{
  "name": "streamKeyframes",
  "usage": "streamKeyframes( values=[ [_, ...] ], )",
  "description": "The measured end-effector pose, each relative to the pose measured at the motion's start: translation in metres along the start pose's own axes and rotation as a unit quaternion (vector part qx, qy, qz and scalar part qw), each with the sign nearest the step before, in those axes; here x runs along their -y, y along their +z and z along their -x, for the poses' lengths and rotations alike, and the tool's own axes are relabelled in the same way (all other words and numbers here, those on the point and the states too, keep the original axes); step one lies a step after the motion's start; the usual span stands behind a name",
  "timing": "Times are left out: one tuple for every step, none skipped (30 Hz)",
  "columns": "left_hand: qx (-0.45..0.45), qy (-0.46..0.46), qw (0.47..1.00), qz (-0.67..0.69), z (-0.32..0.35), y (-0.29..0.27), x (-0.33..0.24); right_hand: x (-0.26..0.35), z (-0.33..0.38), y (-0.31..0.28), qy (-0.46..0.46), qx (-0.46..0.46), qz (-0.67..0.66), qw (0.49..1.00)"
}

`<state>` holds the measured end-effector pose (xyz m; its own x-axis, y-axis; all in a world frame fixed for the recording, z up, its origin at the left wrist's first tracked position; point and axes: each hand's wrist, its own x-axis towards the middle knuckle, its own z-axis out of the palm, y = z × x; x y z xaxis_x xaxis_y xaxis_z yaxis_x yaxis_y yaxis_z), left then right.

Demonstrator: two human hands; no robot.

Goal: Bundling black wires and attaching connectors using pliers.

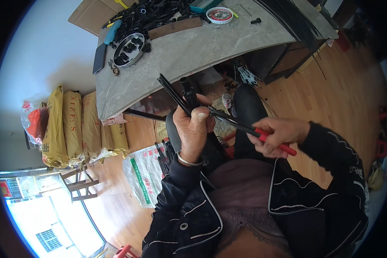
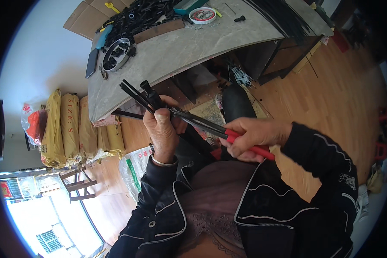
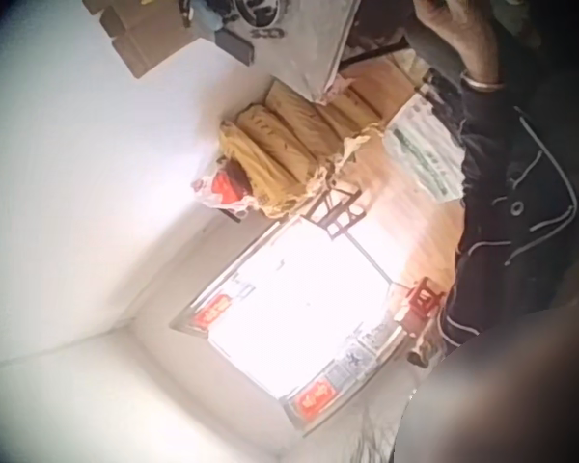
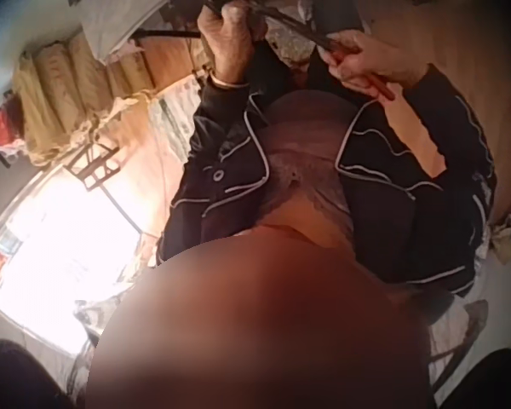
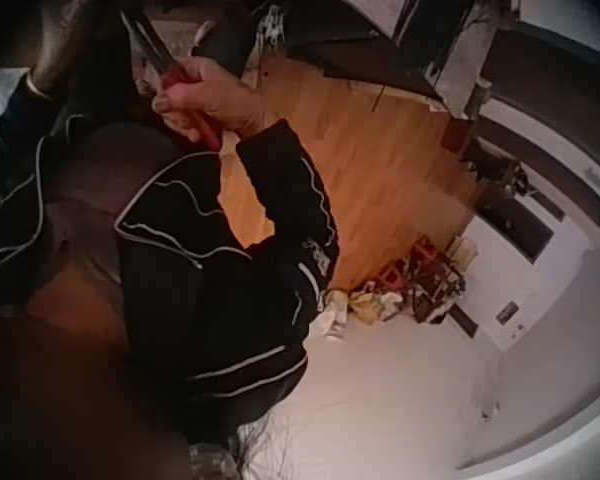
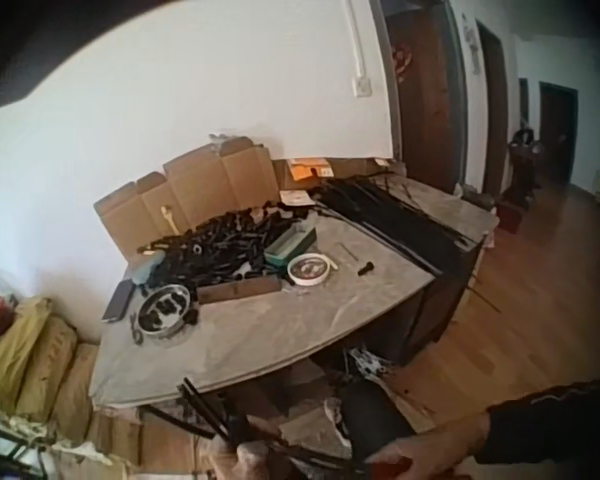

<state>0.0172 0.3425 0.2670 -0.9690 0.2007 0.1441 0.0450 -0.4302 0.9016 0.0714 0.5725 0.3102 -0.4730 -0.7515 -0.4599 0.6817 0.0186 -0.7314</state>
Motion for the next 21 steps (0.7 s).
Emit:
streamKeyframes(
  values=[
    [-0.002, -0.002, 1.000, -0.011, 0.000, -0.001, -0.001, 0.012, 0.002, 0.001, 0.042, -0.024, 0.104, 0.993],
    [-0.003, -0.003, 1.000, -0.012, -0.001, -0.001, -0.001, 0.025, 0.001, 0.003, 0.047, -0.044, 0.244, 0.968],
    [-0.008, -0.011, 1.000, -0.001, -0.001, -0.002, -0.001, 0.020, -0.002, 0.000, 0.048, -0.042, 0.243, 0.968],
    [-0.013, -0.017, 1.000, 0.012, -0.002, -0.002, -0.001, 0.012, -0.007, -0.007, -0.101, -0.105, 0.325, 0.934],
    [-0.013, -0.015, 1.000, 0.014, -0.003, -0.004, 0.001, 0.010, -0.009, -0.010, -0.247, -0.164, 0.396, 0.869],
    [-0.007, -0.010, 0.999, 0.029, -0.004, -0.008, 0.003, 0.011, -0.005, -0.008, -0.178, -0.182, 0.279, 0.926],
    [-0.001, -0.007, 0.999, 0.045, -0.003, -0.011, 0.005, 0.012, -0.002, -0.003, -0.176, -0.183, 0.279, 0.926],
    [-0.002, -0.007, 0.999, 0.046, -0.002, -0.013, 0.004, 0.013, 0.000, 0.002, -0.091, -0.147, 0.146, 0.974],
    [0.006, -0.011, 0.999, 0.048, 0.000, -0.013, 0.002, 0.012, 0.001, 0.007, -0.004, -0.108, 0.009, 0.994],
    [0.019, -0.014, 0.998, 0.053, -0.002, -0.011, 0.001, 0.000, -0.004, 0.004, -0.018, -0.068, -0.055, 0.996],
    [0.021, -0.011, 0.998, 0.058, -0.004, -0.010, -0.001, -0.008, -0.006, -0.004, -0.017, -0.073, -0.051, 0.996],
    [0.032, -0.022, 0.998, 0.046, -0.005, -0.009, -0.003, -0.014, -0.007, -0.011, -0.020, 0.037, -0.137, 0.990],
    [0.039, -0.035, 0.998, 0.029, -0.002, -0.010, -0.005, -0.016, -0.010, -0.012, -0.020, 0.152, -0.223, 0.963],
    [0.029, -0.050, 0.998, 0.024, 0.001, -0.008, -0.007, -0.007, -0.007, -0.017, 0.026, 0.159, -0.192, 0.968],
    [0.026, -0.049, 0.998, 0.025, 0.001, -0.007, -0.007, 0.004, -0.002, -0.016, 0.029, 0.159, -0.192, 0.968],
    [0.021, -0.045, 0.999, 0.018, 0.003, -0.008, -0.008, 0.021, 0.000, -0.009, 0.051, 0.066, 0.006, 0.997],
    [0.018, -0.040, 0.999, 0.013, 0.002, -0.008, -0.009, 0.033, 0.001, -0.004, 0.067, -0.031, 0.206, 0.976],
    [0.017, -0.041, 0.998, 0.038, 0.000, -0.009, -0.009, 0.037, 0.000, 0.000, 0.026, -0.092, 0.327, 0.940],
    [0.013, -0.039, 0.998, 0.040, -0.001, -0.010, -0.007, 0.036, -0.001, 0.001, 0.029, -0.089, 0.330, 0.939],
    [0.018, -0.042, 0.997, 0.058, -0.002, -0.013, -0.005, 0.034, -0.002, 0.001, -0.056, -0.147, 0.365, 0.918],
    [0.023, -0.046, 0.996, 0.075, -0.002, -0.015, -0.004, 0.032, -0.003, 0.001, -0.141, -0.202, 0.395, 0.885]
  ],
)
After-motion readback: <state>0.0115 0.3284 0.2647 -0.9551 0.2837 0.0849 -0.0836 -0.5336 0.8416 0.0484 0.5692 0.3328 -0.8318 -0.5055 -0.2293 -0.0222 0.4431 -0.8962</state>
